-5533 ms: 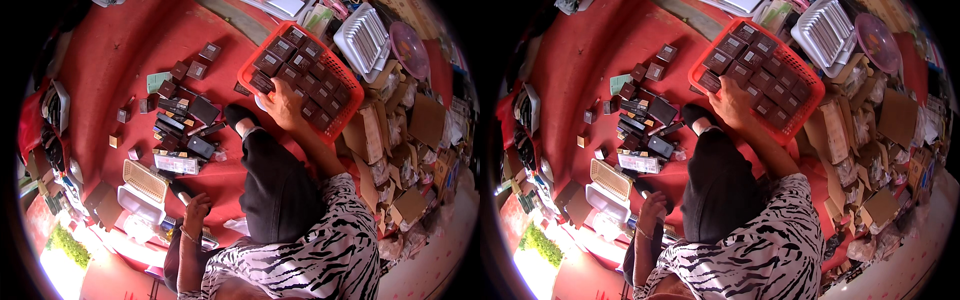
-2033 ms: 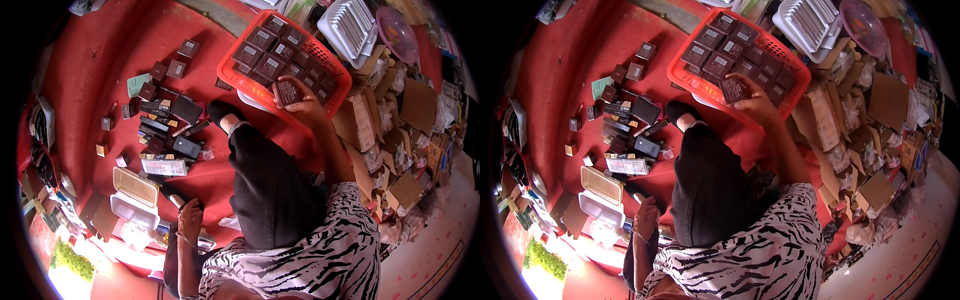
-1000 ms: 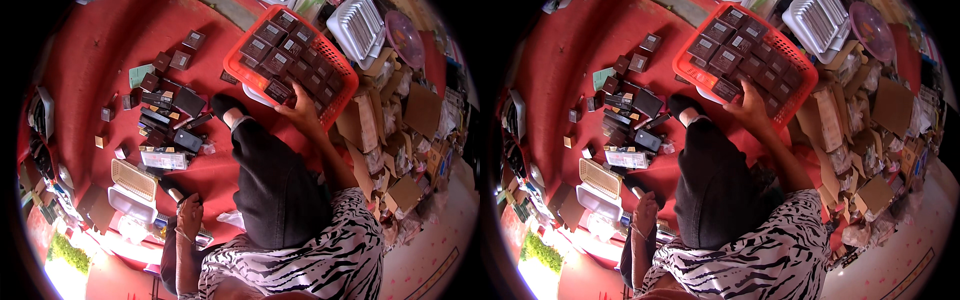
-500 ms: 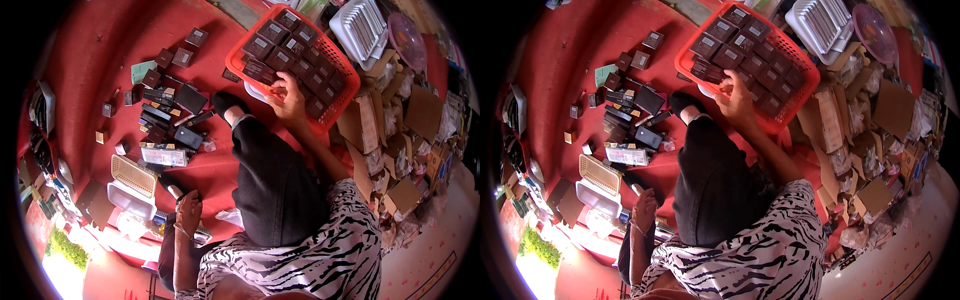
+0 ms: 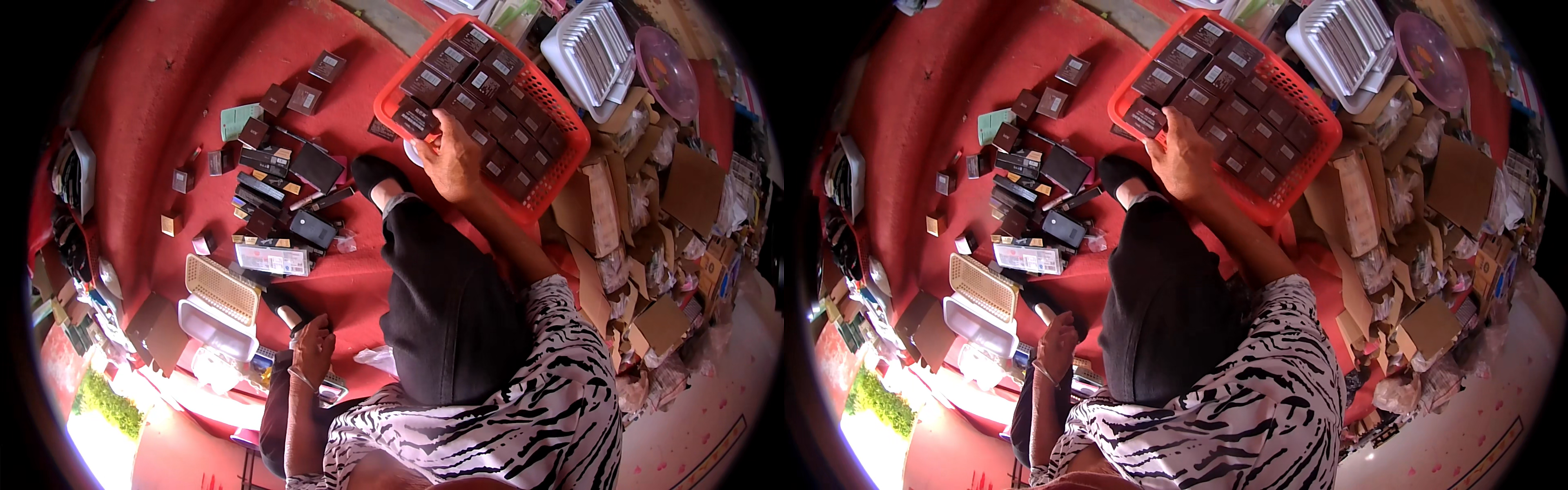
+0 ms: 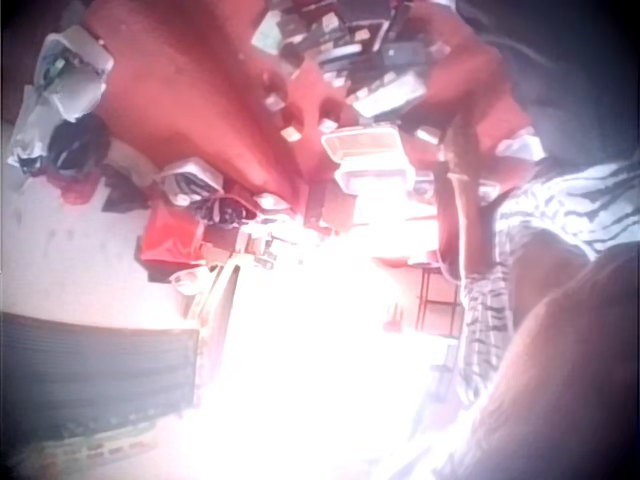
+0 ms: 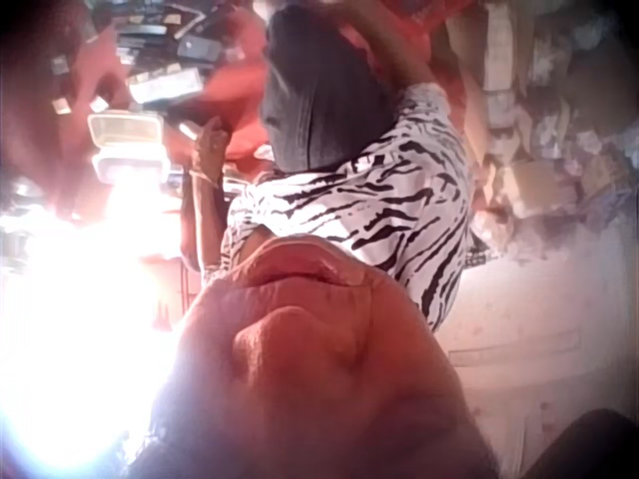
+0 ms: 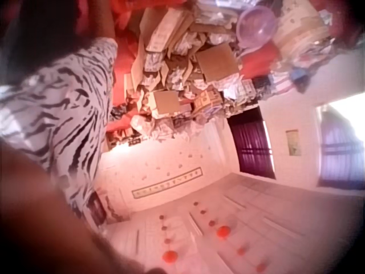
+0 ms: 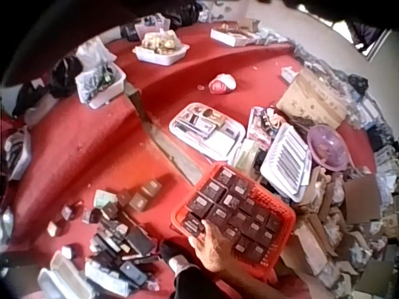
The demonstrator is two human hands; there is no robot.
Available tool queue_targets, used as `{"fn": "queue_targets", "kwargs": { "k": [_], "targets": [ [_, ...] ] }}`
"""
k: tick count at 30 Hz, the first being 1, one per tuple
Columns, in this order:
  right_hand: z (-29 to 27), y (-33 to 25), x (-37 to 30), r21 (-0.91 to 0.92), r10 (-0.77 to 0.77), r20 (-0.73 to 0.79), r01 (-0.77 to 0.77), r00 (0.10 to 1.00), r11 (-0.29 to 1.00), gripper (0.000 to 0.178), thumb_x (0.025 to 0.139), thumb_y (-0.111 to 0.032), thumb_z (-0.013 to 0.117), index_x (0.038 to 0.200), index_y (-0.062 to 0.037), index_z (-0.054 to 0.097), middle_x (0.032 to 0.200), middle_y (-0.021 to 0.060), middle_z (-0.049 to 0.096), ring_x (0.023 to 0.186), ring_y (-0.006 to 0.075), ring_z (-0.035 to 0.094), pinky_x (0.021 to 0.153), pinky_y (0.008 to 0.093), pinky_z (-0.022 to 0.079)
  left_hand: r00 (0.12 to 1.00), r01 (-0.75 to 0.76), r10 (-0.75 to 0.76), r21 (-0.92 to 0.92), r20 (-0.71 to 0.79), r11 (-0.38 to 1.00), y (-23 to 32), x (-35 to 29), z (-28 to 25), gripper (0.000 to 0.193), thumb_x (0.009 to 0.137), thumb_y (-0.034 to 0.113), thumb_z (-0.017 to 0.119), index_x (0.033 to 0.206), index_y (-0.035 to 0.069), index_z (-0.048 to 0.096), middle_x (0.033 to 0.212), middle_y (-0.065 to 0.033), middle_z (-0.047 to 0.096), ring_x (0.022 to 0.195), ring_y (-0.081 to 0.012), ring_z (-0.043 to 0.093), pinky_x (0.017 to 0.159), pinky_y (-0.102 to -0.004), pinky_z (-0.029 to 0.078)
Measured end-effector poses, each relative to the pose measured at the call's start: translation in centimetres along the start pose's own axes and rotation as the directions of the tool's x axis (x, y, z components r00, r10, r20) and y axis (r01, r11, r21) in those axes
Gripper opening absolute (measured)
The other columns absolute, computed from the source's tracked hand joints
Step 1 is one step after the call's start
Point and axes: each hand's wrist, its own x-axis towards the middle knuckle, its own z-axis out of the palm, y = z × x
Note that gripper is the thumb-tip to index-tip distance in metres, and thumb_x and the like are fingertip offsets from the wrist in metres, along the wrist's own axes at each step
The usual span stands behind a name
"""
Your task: The person sits on a red floor and sorts small rectangular boxes from a pile into a red plastic basket. They pick up individual boxes, inspect them, and place them into the basket, repeating this process throughout the clip.
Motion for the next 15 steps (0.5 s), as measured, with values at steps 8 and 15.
{"fn": "queue_targets", "kwargs": {
  "k": [8, 15],
  "targets": [
    [1.0, -1.5, 1.9, -0.166, 0.006, 0.040, 0.001, 0.999, 0.986, 0.045, 0.075, -0.022, 0.068, 0.108, 0.0000, 0.049, 0.087, 0.0150, 0.062, 0.073, 0.0319, 0.063, 0.064, 0.0385, 0.052, 1.000, 0.008, -0.008, -0.006, -0.007, 1.000, 0.4, 0.1, -0.1, 0.039, 0.080, 0.004, 0.057, 0.118, 0.000, 0.049, 0.104, -0.0165, 0.058, 0.087, -0.0255, 0.060, 0.078, -0.0345, 0.048],
    [-1.0, -0.7, 0.9, 0.023, -0.016, -0.052, 0.017, 0.999, 1.000, 0.046, 0.075, -0.024, 0.070, 0.109, -0.0007, 0.048, 0.078, 0.0126, 0.064, 0.067, 0.0242, 0.066, 0.059, 0.0344, 0.052, 1.000, 0.010, -0.010, -0.019, -0.004, 1.000, 0.5, 0.1, 0.1, 0.037, 0.080, 0.004, 0.057, 0.117, 0.000, 0.051, 0.103, -0.0163, 0.058, 0.087, -0.0250, 0.061, 0.076, -0.0331, 0.049]
  ]
}}
